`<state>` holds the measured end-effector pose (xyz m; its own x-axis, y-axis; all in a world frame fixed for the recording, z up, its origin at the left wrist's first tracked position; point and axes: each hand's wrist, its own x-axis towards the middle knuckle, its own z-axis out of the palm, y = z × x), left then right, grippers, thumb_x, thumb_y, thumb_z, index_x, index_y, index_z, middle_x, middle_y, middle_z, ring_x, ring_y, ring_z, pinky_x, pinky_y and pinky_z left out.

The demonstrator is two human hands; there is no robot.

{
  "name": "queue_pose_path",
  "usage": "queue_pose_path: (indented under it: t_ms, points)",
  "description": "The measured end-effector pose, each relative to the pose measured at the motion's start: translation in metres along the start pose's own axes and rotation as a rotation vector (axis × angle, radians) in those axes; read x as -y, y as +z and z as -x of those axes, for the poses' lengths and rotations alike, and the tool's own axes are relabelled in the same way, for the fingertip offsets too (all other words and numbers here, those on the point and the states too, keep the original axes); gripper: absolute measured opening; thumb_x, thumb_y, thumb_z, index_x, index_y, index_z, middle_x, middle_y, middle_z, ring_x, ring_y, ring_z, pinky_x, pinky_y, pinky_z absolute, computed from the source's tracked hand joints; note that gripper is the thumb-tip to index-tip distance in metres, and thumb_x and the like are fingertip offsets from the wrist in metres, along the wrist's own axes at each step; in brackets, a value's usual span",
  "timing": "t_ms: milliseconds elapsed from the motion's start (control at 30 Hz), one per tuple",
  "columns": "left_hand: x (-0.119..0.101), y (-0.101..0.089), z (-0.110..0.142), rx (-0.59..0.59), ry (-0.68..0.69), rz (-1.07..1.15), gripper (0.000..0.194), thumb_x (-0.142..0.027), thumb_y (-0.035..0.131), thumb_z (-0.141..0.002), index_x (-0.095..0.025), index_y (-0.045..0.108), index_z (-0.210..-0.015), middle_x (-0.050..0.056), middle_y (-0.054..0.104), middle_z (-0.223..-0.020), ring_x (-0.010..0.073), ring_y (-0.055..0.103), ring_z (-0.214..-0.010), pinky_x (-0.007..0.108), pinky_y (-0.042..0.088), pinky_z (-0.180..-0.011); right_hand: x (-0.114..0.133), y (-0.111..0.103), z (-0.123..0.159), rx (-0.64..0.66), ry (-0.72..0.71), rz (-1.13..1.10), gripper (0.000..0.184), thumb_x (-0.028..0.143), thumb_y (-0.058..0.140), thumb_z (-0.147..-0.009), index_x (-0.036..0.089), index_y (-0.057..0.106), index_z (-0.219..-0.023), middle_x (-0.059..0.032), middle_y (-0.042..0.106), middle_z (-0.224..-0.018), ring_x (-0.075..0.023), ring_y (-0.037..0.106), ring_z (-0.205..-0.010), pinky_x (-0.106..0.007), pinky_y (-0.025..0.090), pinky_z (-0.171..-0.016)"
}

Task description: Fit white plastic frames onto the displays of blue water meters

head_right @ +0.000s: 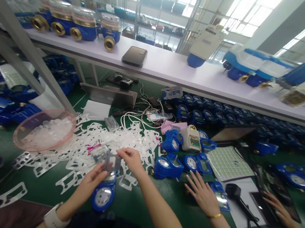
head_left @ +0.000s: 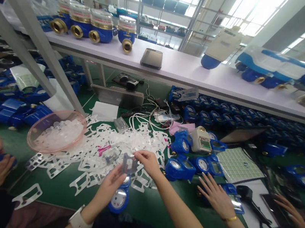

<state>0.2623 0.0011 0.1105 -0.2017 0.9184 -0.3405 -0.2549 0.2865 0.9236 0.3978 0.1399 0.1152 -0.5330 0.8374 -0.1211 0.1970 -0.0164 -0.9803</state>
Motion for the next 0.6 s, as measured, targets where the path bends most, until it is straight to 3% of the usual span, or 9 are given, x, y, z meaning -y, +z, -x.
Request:
queue_pose_path:
  t_ms: [67,133,233,367,467,533,600]
  points:
    - [-0.005,0.008,0.001,0.041,-0.031,-0.025,0.061,-0.056,0.054,-0.076,-0.013,0.056,-0.119,0.014,0.063,-0.118,0.0296,0.06,-0.107,0.042,0.052,-0.088,0.006,0.012,0.021,-0.034,-0.038,-0.072,0.024,0.041,0.063,-0.075,0.019,0.07,-0.08,-0.0019,0.068,-0.071,-0.0157,0.06,-0.066,-0.028,0.048,-0.062]
    - [-0.004,0.011,0.006,-0.002,0.021,-0.224,0.053,-0.053,0.049,-0.08,-0.015,0.061,-0.115,0.013,0.067,-0.112,0.03,0.064,-0.098,0.042,0.054,-0.081,0.008,0.024,0.043,-0.188,-0.088,-0.015,0.021,0.036,0.067,-0.072,0.02,0.068,-0.084,-0.0023,0.065,-0.078,-0.0149,0.057,-0.068,-0.027,0.047,-0.061]
    - [0.003,0.009,0.017,-0.033,0.183,-0.566,0.039,-0.039,0.05,-0.082,-0.021,0.064,-0.113,0.011,0.066,-0.115,0.0295,0.061,-0.105,0.042,0.046,-0.095,0.006,0.039,0.071,-0.35,-0.068,0.038,0.031,0.031,0.075,-0.064,0.02,0.064,-0.09,-0.0021,0.062,-0.08,-0.0144,0.056,-0.066,-0.025,0.047,-0.056]
    - [0.01,0.008,0.033,0.06,0.228,-0.661,0.042,-0.036,0.051,-0.081,-0.021,0.059,-0.12,0.011,0.06,-0.125,0.0285,0.05,-0.121,0.042,0.035,-0.106,0.0,0.048,0.096,-0.282,-0.059,0.01,0.021,0.026,0.069,-0.071,0.02,0.066,-0.091,-0.0031,0.064,-0.081,-0.0151,0.061,-0.069,-0.026,0.052,-0.06]
    - [0.006,0.005,0.04,0.026,0.207,-0.61,0.066,-0.041,0.065,-0.072,-0.02,0.046,-0.132,0.011,0.046,-0.139,0.0284,0.038,-0.131,0.043,0.027,-0.111,0.003,0.04,0.105,-0.253,-0.146,0.064,0.02,0.024,0.059,-0.081,0.023,0.069,-0.098,-0.0046,0.066,-0.085,-0.0153,0.061,-0.075,-0.026,0.052,-0.063]
    - [0.0,0.002,0.041,0.0,0.144,-0.48,0.076,-0.042,0.068,-0.069,-0.021,0.038,-0.136,0.012,0.045,-0.14,0.0279,0.04,-0.13,0.042,0.029,-0.11,0.008,0.033,0.11,-0.166,-0.193,0.098,0.019,0.023,0.059,-0.082,0.024,0.07,-0.098,-0.0043,0.067,-0.084,-0.0156,0.061,-0.077,-0.026,0.05,-0.064]
    - [-0.004,0.0,0.04,0.128,0.025,-0.299,0.07,-0.044,0.066,-0.071,-0.019,0.043,-0.132,0.013,0.057,-0.127,0.0267,0.053,-0.117,0.038,0.04,-0.102,0.013,0.03,0.113,-0.085,-0.221,0.092,0.018,0.024,0.06,-0.083,0.026,0.072,-0.096,-0.003,0.067,-0.082,-0.0153,0.061,-0.076,-0.026,0.049,-0.066]
